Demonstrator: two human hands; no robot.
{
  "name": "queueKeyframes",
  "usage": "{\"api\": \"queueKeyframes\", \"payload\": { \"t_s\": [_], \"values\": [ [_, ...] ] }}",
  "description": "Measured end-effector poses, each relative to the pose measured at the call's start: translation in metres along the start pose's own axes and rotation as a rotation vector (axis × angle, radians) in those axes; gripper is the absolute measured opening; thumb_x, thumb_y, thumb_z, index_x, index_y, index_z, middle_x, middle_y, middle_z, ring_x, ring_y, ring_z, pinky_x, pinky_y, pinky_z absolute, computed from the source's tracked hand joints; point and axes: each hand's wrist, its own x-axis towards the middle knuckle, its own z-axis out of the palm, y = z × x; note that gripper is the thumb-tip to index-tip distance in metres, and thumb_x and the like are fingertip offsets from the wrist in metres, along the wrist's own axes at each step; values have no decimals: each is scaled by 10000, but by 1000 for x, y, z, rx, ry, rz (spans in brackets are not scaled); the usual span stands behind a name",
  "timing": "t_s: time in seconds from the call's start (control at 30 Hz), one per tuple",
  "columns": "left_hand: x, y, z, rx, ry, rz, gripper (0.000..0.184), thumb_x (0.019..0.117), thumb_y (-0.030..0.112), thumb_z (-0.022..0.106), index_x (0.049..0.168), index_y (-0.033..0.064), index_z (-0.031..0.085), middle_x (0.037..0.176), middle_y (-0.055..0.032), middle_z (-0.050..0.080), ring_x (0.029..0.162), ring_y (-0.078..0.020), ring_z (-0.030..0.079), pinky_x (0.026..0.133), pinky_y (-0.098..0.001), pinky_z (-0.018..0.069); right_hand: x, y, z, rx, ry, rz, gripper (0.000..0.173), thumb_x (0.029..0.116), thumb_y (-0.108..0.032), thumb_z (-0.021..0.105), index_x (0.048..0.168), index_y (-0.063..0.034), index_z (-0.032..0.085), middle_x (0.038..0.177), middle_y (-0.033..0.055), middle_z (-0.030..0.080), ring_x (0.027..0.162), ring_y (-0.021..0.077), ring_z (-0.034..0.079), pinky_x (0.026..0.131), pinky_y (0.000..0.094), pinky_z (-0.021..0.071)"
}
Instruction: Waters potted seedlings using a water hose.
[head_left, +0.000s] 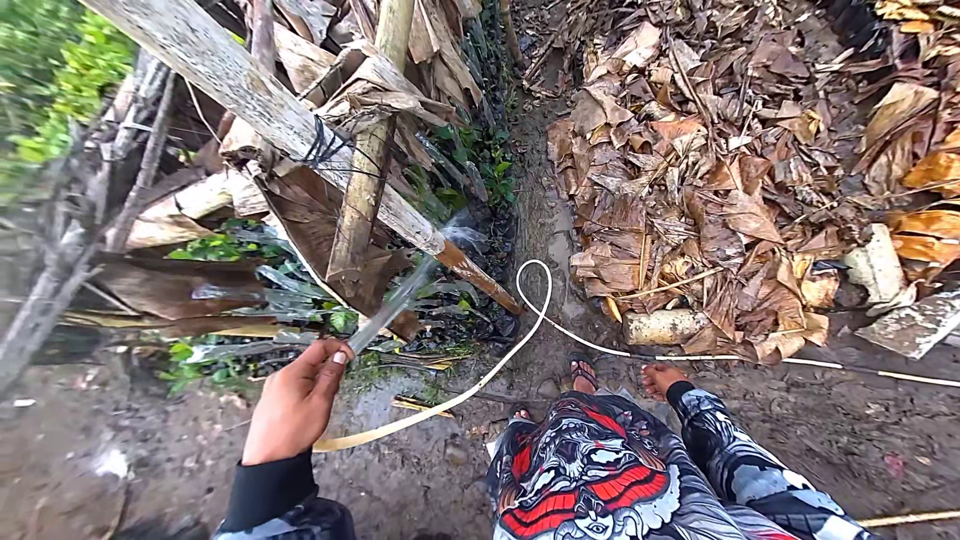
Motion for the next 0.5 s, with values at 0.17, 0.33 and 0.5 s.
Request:
{"api": "queueKeyframes", "payload": {
  "t_s": [0.17,0.33,0.5],
  "values": [
    [-2,1,1,-20,-59,9,283,1011,386,460,1062,202,668,576,113,423,433,-33,377,437,-274,357,-2,-4,3,4,0,8,369,1116,-304,479,1336,-31,596,1115,181,683,845,241,671,755,409,552],
    [-3,34,10,88,-64,122,341,1015,443,432,1069,220,685,587,107,473,454,-50,421,458,-312,381,-2,-6,3,2,-9,1,374,1121,-305,464,1338,-30,594,1125,183,683,846,247,672,761,417,552],
    [4,82,27,197,42,209,384,1038,467,388,1055,226,687,616,74,535,513,-99,520,480,-389,423,1,-3,4,8,-7,-14,367,1120,-294,467,1337,-27,595,1116,185,688,841,247,677,760,414,558]
  ]
}}
